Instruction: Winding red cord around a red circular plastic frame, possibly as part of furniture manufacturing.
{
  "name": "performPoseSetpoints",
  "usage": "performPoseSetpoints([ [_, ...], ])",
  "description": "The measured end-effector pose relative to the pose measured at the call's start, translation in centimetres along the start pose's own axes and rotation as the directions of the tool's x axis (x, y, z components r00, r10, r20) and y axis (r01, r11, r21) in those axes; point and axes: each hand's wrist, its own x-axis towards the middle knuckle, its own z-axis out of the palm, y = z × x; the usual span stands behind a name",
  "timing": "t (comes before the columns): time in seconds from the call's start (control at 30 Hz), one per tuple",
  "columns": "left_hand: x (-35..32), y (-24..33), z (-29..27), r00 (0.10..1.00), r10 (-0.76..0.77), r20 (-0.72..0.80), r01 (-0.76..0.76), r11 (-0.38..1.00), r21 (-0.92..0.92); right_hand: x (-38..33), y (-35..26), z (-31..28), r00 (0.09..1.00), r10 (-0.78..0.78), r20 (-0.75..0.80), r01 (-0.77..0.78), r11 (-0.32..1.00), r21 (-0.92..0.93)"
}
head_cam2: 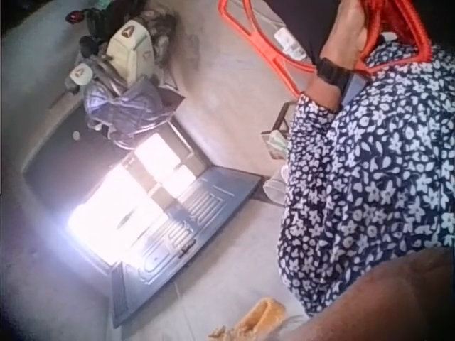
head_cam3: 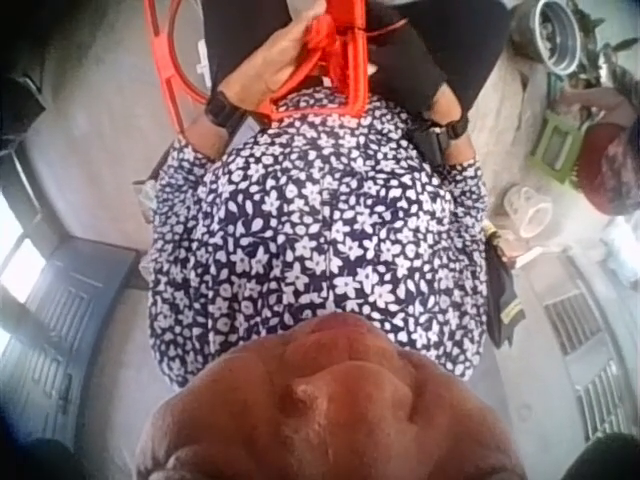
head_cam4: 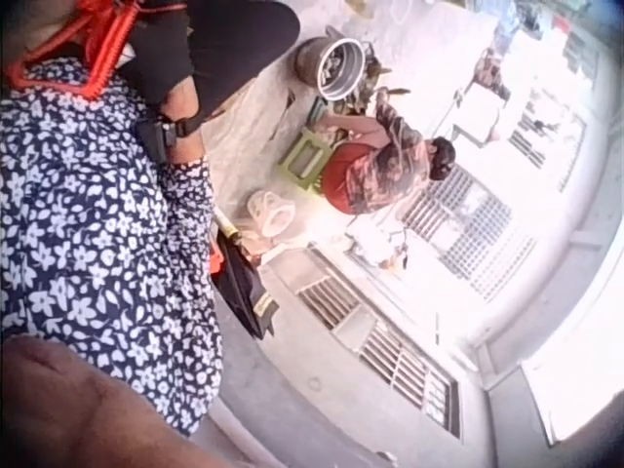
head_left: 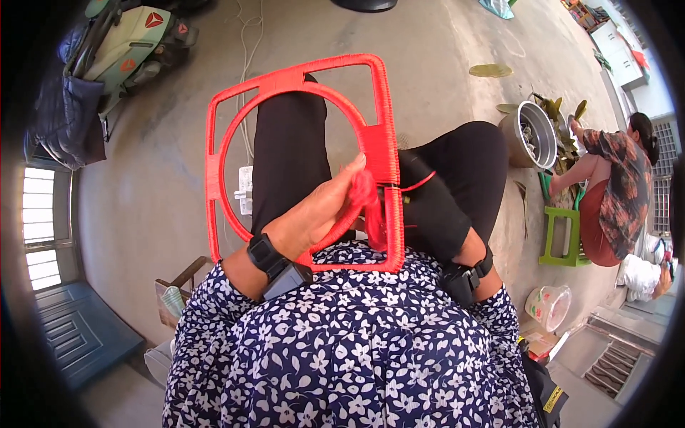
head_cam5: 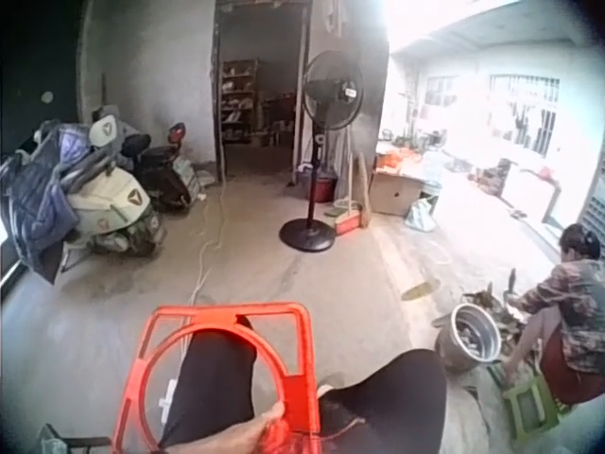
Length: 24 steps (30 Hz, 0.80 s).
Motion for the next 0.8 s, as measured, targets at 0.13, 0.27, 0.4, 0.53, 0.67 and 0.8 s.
performPoseSetpoints([
  [0.13,0.4,0.0,-0.3,1.000,-0.021,-0.019,0.022,0.999,0.043,-0.6,-0.9,-0.8,0.922,-0.342,-0.182,0.212,0.839,-0.502],
  [0.27,0.5,-0.4,0.2,0.991,0.127,0.038,-0.130,0.987,0.091,-0.9,-0.9,1.0,0.923,-0.370,-0.110,0.210,0.720,-0.662],
  [0.4,0.3,0.0,0.1,0.955,0.274,-0.109,-0.280,0.959,-0.042,0.3,-2.1,1.9,0.795,-0.561,0.230,0.440,0.274,-0.855],
  [0.53,0.3,0.1,-0.3,0.939,0.267,-0.216,-0.234,0.958,0.165,-2.7,-3.9,0.2,0.918,-0.237,-0.317,0.185,0.965,-0.187],
  [0.67,0.2,0.2,-0.6,0.999,0.042,-0.016,-0.037,0.968,0.248,-6.8,-2.9,-8.9,0.933,-0.352,0.069,0.143,0.189,-0.972],
  [0.8,-0.2,0.5,-0.4,0.999,-0.007,0.037,-0.005,0.951,0.308,-10.9,1.9,-20.2,0.787,-0.380,-0.485,-0.473,0.131,-0.871],
])
